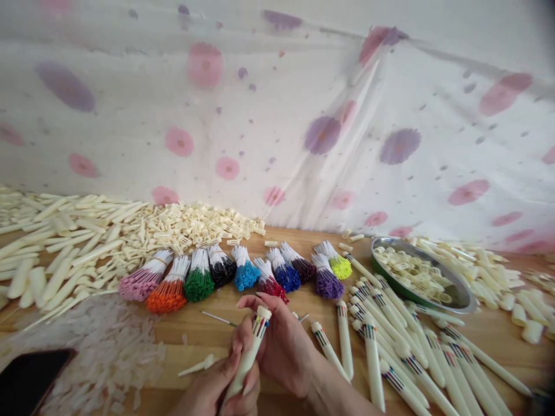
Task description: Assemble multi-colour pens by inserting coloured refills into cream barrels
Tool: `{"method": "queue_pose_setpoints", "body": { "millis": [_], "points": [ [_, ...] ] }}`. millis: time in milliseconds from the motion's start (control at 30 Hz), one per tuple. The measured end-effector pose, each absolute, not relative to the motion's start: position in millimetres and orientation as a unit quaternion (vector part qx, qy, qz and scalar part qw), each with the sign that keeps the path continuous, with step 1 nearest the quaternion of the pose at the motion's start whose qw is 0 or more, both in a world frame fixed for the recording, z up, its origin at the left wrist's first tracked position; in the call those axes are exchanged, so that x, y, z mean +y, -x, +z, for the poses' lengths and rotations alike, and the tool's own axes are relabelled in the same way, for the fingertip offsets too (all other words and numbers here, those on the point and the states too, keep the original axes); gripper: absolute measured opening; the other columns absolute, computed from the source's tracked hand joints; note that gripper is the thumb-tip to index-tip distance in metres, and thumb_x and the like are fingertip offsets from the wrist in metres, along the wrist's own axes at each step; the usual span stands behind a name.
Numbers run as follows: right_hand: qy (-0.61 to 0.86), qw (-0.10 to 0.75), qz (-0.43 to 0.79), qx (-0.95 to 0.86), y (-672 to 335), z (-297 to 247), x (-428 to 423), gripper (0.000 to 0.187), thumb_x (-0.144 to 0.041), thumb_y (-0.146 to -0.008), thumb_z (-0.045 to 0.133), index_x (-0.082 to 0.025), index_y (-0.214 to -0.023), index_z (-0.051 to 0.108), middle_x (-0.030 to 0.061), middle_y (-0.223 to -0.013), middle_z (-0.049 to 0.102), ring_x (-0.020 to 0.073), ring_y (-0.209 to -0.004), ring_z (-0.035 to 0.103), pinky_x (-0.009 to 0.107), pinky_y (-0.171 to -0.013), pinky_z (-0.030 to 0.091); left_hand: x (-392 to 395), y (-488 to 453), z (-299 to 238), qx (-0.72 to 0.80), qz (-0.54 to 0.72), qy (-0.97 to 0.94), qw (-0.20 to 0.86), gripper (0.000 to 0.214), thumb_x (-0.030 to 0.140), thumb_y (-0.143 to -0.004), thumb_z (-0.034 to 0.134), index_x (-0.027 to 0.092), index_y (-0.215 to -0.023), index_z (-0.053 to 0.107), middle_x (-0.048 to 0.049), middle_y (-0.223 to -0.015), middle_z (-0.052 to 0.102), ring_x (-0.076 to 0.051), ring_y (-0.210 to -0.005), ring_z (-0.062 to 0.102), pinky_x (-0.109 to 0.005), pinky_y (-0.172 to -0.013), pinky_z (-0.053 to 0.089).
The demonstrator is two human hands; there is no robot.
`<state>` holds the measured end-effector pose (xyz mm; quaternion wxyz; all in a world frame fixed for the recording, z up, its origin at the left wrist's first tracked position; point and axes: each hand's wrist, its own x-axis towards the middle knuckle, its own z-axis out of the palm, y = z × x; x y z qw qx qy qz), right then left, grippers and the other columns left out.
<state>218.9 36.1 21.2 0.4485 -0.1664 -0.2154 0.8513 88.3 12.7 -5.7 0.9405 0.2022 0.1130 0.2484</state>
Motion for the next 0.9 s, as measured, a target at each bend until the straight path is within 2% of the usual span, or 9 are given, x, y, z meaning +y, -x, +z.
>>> {"method": "queue_pose_setpoints", "body": {
  "millis": [167, 233, 333, 400, 567, 800, 900],
  "points": [
    [0.183, 0.463, 0.844, -0.2, -213.0, 19.5, 34.0, 0.055, -0.069, -0.081, 0.039, -0.018, -0.094, 0.057, 0.0035, -0.065, 0.068, 0.0154, -0.054, 0.06, 0.02, -0.046, 0.037, 12.4, -85.5, -1.3, 0.122, 0.265, -0.159, 0.943, 0.03, 0.044, -0.077, 0.066, 0.014, -0.075, 0.064, 0.0104, -0.043, 0.032, 0.001, -0.031, 0.016, -0.01, -0.032, 0.014],
    [0.189, 0.479, 0.835, -0.191, -211.8, 20.4, 32.8, 0.059, -0.071, -0.078, 0.04, -0.017, -0.094, 0.057, 0.0058, -0.072, 0.069, 0.0157, -0.06, 0.062, 0.021, -0.049, 0.039, 11.9, -85.0, -0.2, 0.131, 0.282, -0.15, 0.939, 0.025, 0.041, -0.076, 0.068, 0.016, -0.078, 0.065, 0.0105, -0.044, 0.032, 0.001, -0.032, 0.015, -0.01, -0.034, 0.015],
    [0.197, 0.496, 0.827, -0.178, -209.1, 21.2, 29.4, 0.056, -0.066, -0.076, 0.051, -0.015, -0.096, 0.059, 0.0081, -0.082, 0.071, 0.0158, -0.071, 0.063, 0.024, -0.064, 0.044, 11.1, -85.2, -4.1, 0.134, 0.294, -0.147, 0.935, 0.023, 0.039, -0.072, 0.072, 0.017, -0.072, 0.065, 0.0102, -0.046, 0.032, 0.001, -0.034, 0.016, -0.011, -0.035, 0.016],
    [0.2, 0.499, 0.824, -0.178, -206.6, 20.1, 27.1, 0.052, -0.061, -0.075, 0.059, -0.014, -0.096, 0.062, 0.0078, -0.083, 0.072, 0.0158, -0.074, 0.064, 0.025, -0.069, 0.044, 10.8, -85.7, -10.5, 0.151, 0.292, -0.146, 0.933, 0.03, 0.046, -0.069, 0.072, 0.017, -0.069, 0.064, 0.0092, -0.047, 0.033, 0.0, -0.034, 0.018, -0.012, -0.035, 0.016],
    [0.208, 0.508, 0.814, -0.19, -203.8, 16.9, 25.1, 0.043, -0.052, -0.076, 0.064, -0.012, -0.09, 0.067, 0.0076, -0.082, 0.073, 0.0155, -0.078, 0.064, 0.027, -0.079, 0.044, 11.8, -85.2, -28.4, 0.199, 0.31, -0.153, 0.917, 0.032, 0.049, -0.071, 0.069, 0.019, -0.064, 0.058, 0.0076, -0.049, 0.035, -0.004, -0.038, 0.022, -0.016, -0.038, 0.019],
    [0.21, 0.522, 0.805, -0.188, -202.6, 10.8, 24.5, 0.034, -0.037, -0.071, 0.074, -0.014, -0.096, 0.068, 0.0073, -0.095, 0.072, 0.013, -0.076, 0.065, 0.022, -0.067, 0.049, 13.5, -86.1, -29.2, 0.197, 0.317, -0.131, 0.919, 0.031, 0.05, -0.07, 0.069, 0.02, -0.072, 0.062, 0.0075, -0.049, 0.037, -0.004, -0.037, 0.021, -0.015, -0.036, 0.018],
    [0.193, 0.524, 0.809, -0.185, -200.0, 5.8, 24.3, 0.036, -0.033, -0.07, 0.076, -0.017, -0.1, 0.067, 0.0065, -0.104, 0.07, 0.0132, -0.078, 0.065, 0.022, -0.066, 0.05, 13.8, -89.0, -18.6, 0.138, 0.307, -0.122, 0.934, 0.034, 0.049, -0.066, 0.073, 0.017, -0.069, 0.064, 0.0088, -0.046, 0.034, -0.001, -0.034, 0.017, -0.013, -0.033, 0.017]
  ]
}}
